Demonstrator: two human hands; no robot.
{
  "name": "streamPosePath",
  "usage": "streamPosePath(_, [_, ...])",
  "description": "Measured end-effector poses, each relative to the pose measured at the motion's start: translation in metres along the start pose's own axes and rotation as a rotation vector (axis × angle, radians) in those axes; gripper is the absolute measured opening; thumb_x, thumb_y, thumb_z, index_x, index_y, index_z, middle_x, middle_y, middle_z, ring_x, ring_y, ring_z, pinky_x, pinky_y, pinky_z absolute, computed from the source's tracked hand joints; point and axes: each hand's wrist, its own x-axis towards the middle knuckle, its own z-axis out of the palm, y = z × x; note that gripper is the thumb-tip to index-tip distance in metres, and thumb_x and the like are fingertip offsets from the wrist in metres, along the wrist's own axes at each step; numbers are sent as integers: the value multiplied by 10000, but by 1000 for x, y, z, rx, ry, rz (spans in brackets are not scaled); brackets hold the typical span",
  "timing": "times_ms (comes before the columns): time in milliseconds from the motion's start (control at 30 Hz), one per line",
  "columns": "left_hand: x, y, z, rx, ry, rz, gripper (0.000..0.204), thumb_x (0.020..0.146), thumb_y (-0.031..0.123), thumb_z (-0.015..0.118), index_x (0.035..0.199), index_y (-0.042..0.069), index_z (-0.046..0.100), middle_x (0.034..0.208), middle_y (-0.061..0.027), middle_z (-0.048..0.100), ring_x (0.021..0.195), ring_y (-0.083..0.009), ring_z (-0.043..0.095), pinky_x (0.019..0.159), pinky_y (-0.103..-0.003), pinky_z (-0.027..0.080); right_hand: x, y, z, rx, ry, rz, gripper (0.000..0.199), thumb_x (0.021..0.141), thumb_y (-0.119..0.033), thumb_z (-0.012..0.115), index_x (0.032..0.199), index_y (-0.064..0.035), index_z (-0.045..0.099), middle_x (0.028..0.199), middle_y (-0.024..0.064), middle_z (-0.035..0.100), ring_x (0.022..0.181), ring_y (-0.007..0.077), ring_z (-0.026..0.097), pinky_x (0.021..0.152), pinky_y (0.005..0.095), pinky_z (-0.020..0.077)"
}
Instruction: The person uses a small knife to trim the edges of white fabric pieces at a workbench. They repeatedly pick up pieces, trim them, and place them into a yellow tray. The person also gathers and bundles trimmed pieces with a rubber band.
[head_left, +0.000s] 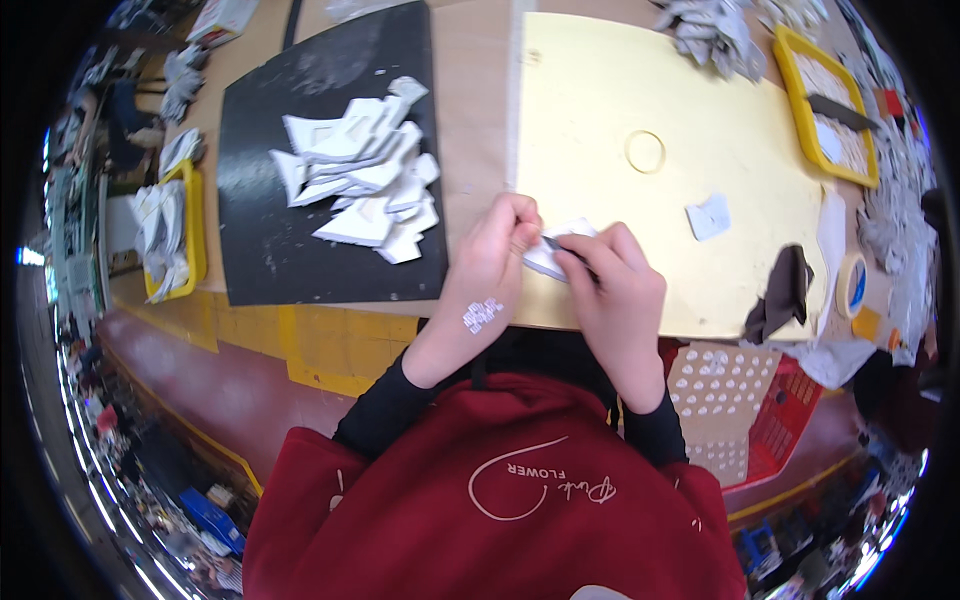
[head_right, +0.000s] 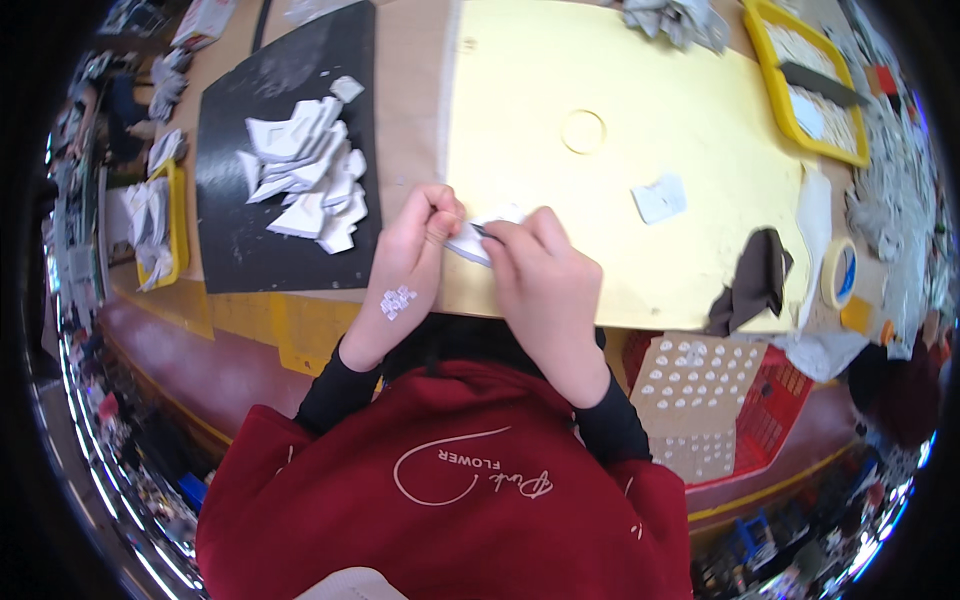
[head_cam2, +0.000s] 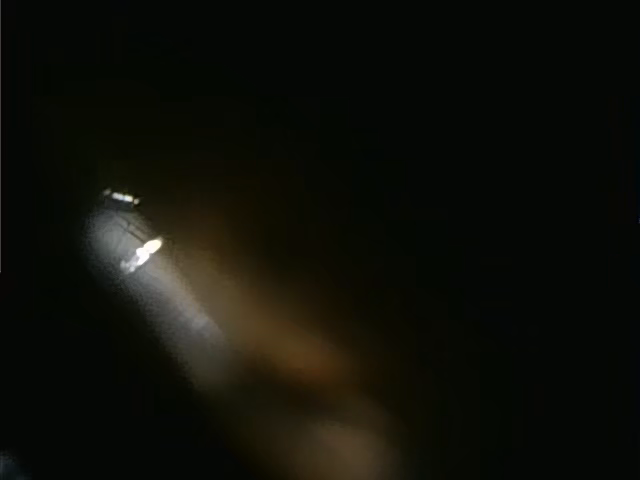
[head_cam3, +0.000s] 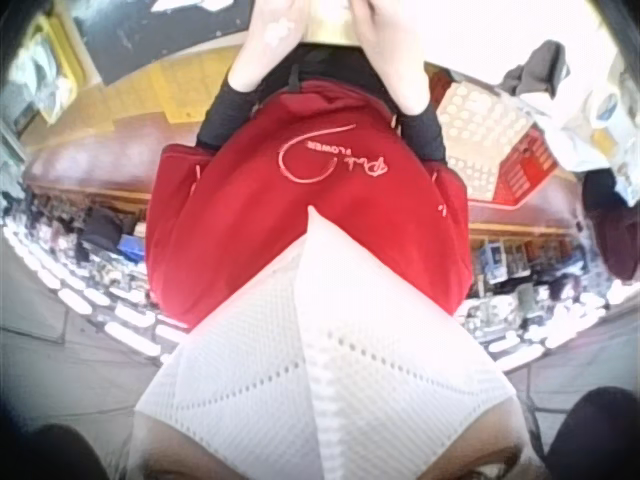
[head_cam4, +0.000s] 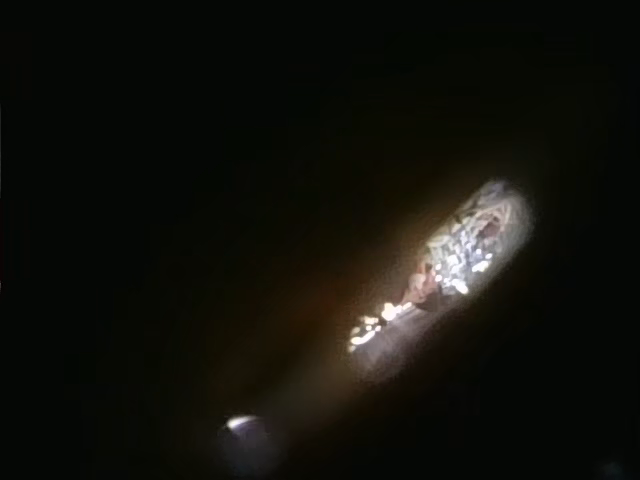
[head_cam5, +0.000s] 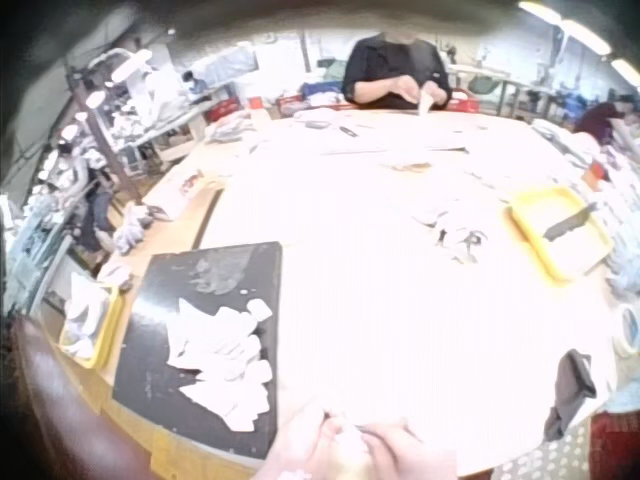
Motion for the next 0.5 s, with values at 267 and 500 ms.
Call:
streamPosePath(267, [-25, 55, -77, -68, -1656, 29, 297, 959, 4, 488, 1224, 21, 622, 1173, -164, 656, 1074, -311, 642, 911, -372, 524, -10, 21, -17, 567, 136, 259, 302, 845, 47, 687, 1143, 7, 658, 933, 27, 548, 729, 69, 526, 605, 199, 393])
streamPosePath(500, [-12, 30, -22, 432, 105, 171, 368, 802, 99, 736, 1145, 39, 617, 1097, -106, 607, 1036, -318, 576, 887, -401, 456, -19, 1, -40, 697, 160, 373, 341, 900, 47, 607, 1241, 50, 590, 1085, 48, 586, 783, 56, 554, 731, 190, 453])
